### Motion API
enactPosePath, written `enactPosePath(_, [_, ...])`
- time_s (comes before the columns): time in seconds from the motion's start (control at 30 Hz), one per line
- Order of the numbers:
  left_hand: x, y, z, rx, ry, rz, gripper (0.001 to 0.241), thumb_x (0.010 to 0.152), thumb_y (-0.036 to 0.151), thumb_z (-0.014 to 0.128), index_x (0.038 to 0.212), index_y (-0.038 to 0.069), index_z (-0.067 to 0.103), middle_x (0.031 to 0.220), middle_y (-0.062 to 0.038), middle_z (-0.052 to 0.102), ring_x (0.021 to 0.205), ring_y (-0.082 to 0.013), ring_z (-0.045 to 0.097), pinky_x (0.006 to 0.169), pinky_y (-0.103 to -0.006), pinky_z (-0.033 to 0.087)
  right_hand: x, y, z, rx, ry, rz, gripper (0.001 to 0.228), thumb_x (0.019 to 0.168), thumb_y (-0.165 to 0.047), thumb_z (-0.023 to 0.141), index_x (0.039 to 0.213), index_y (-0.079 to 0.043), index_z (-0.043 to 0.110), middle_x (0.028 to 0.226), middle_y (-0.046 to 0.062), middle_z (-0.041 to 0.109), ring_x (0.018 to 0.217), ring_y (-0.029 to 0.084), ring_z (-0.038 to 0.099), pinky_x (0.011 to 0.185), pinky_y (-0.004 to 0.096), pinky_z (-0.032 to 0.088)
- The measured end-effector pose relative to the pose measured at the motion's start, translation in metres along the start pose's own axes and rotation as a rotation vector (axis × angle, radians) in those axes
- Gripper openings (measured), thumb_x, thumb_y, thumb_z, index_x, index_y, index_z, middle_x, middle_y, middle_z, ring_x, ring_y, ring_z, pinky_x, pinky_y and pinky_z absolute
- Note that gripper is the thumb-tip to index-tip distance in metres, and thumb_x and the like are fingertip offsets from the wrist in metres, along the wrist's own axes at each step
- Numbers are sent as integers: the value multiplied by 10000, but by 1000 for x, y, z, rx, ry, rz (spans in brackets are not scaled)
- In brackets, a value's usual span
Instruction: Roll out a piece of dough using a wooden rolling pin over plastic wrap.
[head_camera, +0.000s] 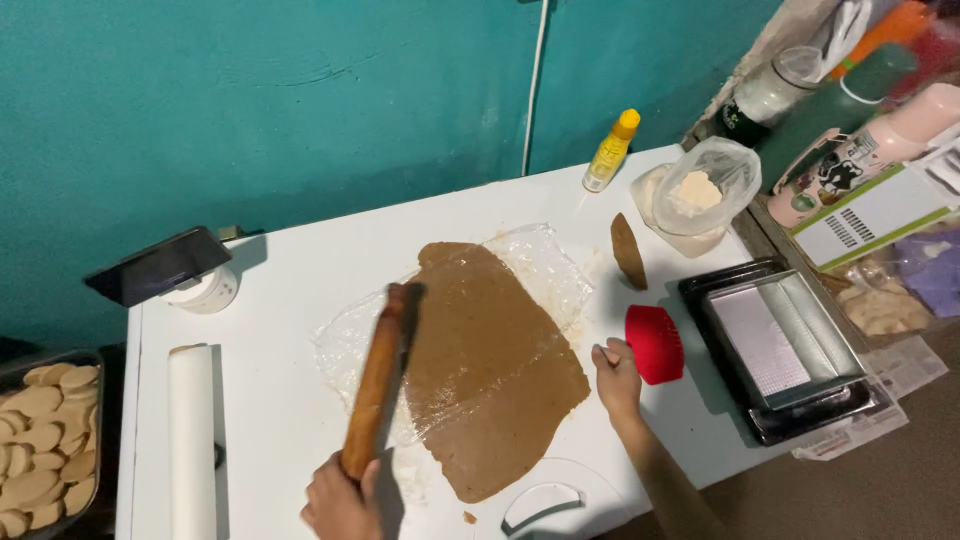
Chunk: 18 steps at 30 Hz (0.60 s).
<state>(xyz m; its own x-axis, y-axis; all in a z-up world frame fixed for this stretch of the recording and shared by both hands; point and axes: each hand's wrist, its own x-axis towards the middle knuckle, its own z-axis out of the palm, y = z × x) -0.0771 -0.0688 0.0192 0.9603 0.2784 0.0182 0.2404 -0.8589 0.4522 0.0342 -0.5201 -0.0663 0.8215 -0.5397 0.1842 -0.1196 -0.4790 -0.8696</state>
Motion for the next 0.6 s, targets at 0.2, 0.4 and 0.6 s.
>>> enactPosePath(0.2, [-6, -102, 27, 179, 146, -463, 730, 926, 589, 656, 1374, 15, 596, 1226, -211, 624, 1190, -385, 582, 1074, -539, 426, 72, 35, 46, 351, -179, 682, 316, 910, -251, 733, 1105, -2, 728, 967, 52, 741, 758, 126, 555, 652, 313, 415])
enactPosePath(0.4, [-9, -86, -3, 287, 106, -528, 705, 932, 581, 638, 1378, 37, 576, 1247, -182, 597, 1185, -361, 550, 1065, -555, 378, 90, 5, 79, 298, -233, 684, 372, 897, -311, 809, 818, 29, 680, 715, 91, 606, 558, 165, 440, 492, 337, 308])
enactPosePath(0.6, [-9, -8, -21, 313, 172, -91, 758, 814, 322, 691, 1495, 89, 452, 1479, -143, 522, 1385, -306, 469, 1075, -578, 320, 99, -12, 92, -74, -128, 584, 250, 784, -263, 874, 723, -103, 692, 643, 15, 643, 539, 126, 565, 541, 295, 447])
